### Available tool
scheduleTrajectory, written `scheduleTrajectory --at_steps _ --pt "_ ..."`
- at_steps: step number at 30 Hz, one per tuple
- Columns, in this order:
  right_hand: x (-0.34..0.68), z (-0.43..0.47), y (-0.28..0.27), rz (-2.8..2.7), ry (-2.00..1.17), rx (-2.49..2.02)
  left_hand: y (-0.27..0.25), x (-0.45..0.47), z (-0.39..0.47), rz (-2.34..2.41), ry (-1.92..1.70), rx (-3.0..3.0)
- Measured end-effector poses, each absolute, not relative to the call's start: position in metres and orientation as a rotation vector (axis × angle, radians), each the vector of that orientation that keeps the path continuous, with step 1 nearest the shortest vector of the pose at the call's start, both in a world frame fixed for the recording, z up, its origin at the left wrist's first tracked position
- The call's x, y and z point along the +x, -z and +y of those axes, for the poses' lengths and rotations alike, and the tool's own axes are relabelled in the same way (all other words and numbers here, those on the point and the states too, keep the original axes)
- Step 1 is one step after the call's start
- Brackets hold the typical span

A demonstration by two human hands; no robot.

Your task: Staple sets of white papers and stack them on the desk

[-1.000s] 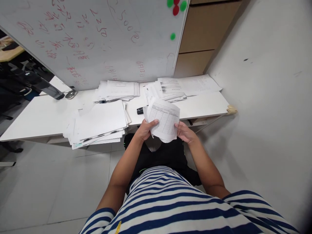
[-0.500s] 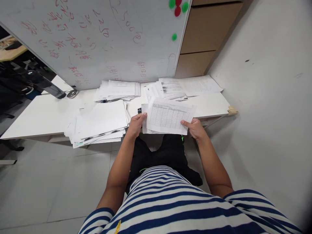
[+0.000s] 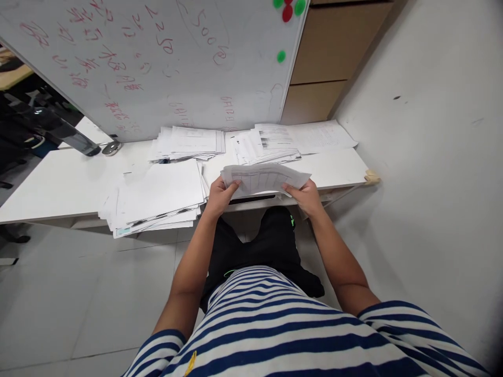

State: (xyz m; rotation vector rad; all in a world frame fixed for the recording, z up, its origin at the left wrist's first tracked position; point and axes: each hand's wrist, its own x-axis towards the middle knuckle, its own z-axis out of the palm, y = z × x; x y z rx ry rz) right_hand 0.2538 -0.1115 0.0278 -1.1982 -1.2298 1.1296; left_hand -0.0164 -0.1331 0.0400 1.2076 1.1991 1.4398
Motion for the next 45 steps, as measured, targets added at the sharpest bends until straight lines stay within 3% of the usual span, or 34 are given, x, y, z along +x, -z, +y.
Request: scheduleTrajectory --at_steps 12,21,25,30,34,40,45 --pt "0.180 -0.092 0.026 -1.438 -1.123 -1.316 0.024 -0.023 -0.130 1.475 -1.419 1.122" --pt "0.217 -0.114 0.029 -1.385 -0.970 -1.414 0.010 -0.015 -0.142 1.537 -1.305 1.272" --pt "0.262 -0.138 0.041 -1.189 -1.142 -1.528 -0.003 -0.008 -0.137 1.485 -1.183 1.541" --pt "0.293 -0.165 0.065 -0.788 -1.340 -1.497 -0.008 -0.008 -0.102 1.928 -0.804 2.106" --pt "0.293 -0.174 0.071 -0.619 -1.372 -1.489 0.008 -0.015 -0.067 2.143 -0.603 2.096" --pt "0.283 -0.173 0.064 -0.580 -1.450 -1.422 0.038 -0.037 -0.062 2.001 -0.675 2.195" --pt "0.278 -0.163 0.063 -0.617 -1.469 -1.409 0.034 -0.044 -0.078 1.832 -0.687 2.270"
